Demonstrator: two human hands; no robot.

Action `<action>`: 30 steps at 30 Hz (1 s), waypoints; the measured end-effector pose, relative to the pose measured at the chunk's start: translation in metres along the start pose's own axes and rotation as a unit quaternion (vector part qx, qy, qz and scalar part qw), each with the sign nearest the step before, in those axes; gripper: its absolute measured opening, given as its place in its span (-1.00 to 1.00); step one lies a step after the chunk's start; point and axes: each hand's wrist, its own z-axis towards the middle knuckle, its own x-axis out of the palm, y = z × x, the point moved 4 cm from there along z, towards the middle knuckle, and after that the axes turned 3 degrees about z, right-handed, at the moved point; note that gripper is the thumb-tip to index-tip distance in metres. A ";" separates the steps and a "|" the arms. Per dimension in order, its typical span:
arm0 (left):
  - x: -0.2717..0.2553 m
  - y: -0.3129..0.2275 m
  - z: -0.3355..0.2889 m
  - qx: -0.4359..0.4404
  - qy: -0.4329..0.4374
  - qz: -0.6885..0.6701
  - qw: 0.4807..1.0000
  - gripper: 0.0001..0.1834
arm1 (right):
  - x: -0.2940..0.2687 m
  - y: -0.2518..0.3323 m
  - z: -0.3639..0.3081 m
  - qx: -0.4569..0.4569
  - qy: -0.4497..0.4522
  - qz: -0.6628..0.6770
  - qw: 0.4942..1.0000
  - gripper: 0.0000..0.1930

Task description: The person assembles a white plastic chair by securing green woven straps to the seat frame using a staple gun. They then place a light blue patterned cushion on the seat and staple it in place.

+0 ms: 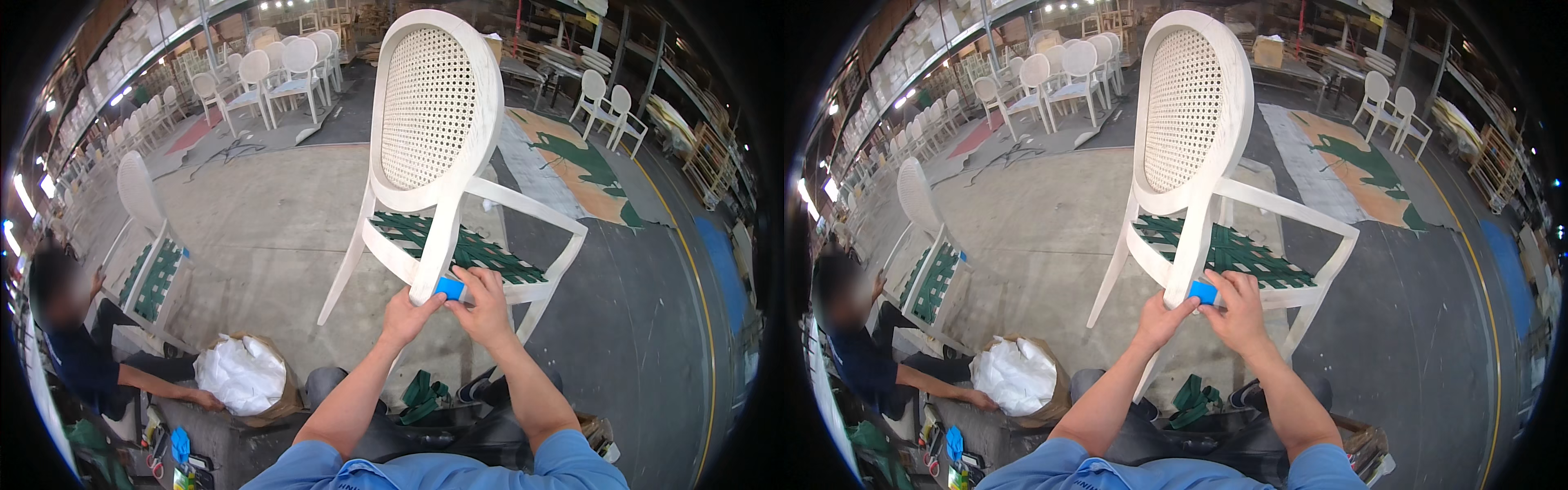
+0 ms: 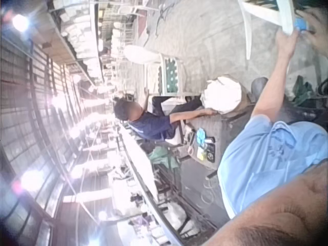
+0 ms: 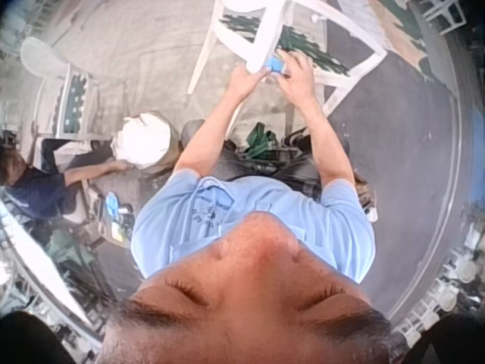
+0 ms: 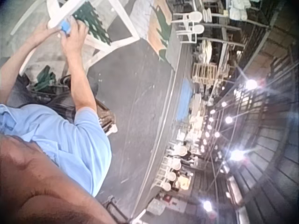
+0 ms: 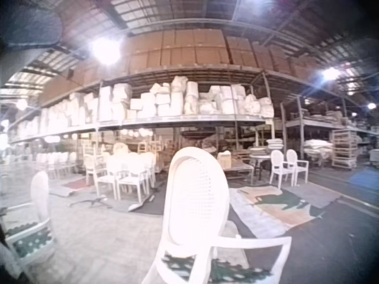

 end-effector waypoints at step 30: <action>0.002 -0.001 0.001 0.015 -0.013 0.028 0.999 -0.50 | 0.002 -0.009 -0.007 -0.048 -0.014 -0.002 0.999 -0.48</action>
